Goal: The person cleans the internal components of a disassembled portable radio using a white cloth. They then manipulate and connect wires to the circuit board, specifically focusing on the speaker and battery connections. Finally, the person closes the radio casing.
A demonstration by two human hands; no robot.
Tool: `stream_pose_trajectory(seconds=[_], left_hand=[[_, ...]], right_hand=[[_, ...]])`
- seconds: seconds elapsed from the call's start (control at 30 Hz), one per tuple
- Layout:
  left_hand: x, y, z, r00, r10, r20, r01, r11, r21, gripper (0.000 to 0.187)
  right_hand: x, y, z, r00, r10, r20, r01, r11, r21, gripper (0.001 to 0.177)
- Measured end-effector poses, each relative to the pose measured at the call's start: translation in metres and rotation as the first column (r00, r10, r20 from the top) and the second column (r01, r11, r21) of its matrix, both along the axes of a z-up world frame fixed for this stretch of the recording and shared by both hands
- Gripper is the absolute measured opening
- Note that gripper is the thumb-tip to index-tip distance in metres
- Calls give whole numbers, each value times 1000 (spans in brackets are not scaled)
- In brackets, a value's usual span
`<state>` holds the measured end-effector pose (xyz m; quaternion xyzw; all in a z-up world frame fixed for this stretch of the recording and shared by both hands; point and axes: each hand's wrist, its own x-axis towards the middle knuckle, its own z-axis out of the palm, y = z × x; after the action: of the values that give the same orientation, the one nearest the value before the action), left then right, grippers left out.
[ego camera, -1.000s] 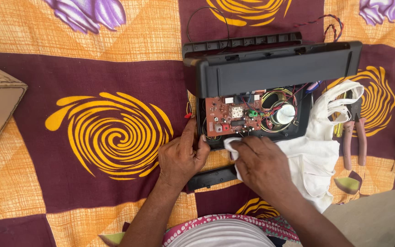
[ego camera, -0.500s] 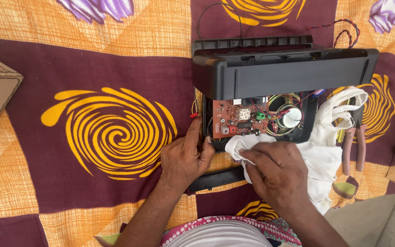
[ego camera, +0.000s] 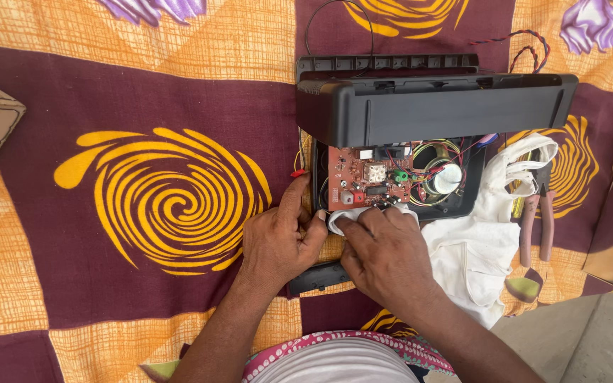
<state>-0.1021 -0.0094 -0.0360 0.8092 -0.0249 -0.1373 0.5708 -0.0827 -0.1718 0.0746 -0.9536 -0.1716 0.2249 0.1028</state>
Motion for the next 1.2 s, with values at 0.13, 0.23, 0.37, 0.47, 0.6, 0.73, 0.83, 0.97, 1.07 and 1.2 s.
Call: stream_pose_trajectory(seconds=[0.13, 0.23, 0.37, 0.47, 0.6, 0.73, 0.83, 0.97, 1.07, 1.2], left_hand=[[1, 0, -1, 1000, -9, -26, 9, 1000, 30, 56], [0, -4, 1, 1000, -1, -29, 4, 995, 101, 55], [-3, -5, 0, 1000, 3, 3, -4, 996, 86, 55], [-4, -8, -1, 1000, 13, -9, -12, 995, 99, 55], [-4, -6, -2, 1000, 17, 15, -19, 994, 112, 57], [-5, -9, -1, 1000, 7, 6, -7, 992, 123, 57], [-6, -10, -2, 1000, -5, -2, 5, 992, 123, 57], [-5, -9, -3, 999, 34, 19, -36, 994, 102, 57], [-5, -8, -4, 999, 9, 31, -12, 994, 104, 57], [-7, -10, -3, 999, 9, 52, -15, 991, 129, 56]], right_hand=[[-2, 8, -9, 998, 11, -64, -12, 1000, -11, 33], [-4, 1, -7, 998, 14, -69, -19, 998, -67, 36], [-9, -6, -3, 998, 35, -54, -41, 993, -107, 37], [-10, -2, -11, 985, -77, -156, 70, 996, -51, 36], [-9, 2, -20, 958, -139, -251, 147, 989, 17, 32], [-10, -9, -5, 986, -50, -161, 34, 994, -102, 37], [-13, -8, -5, 984, -53, -170, 38, 995, -89, 40], [-21, 6, -19, 943, -200, -268, 199, 979, -29, 42], [-22, -3, -16, 970, -147, -196, 151, 989, 7, 43], [-27, -20, -2, 993, -49, -105, 40, 995, -86, 47]])
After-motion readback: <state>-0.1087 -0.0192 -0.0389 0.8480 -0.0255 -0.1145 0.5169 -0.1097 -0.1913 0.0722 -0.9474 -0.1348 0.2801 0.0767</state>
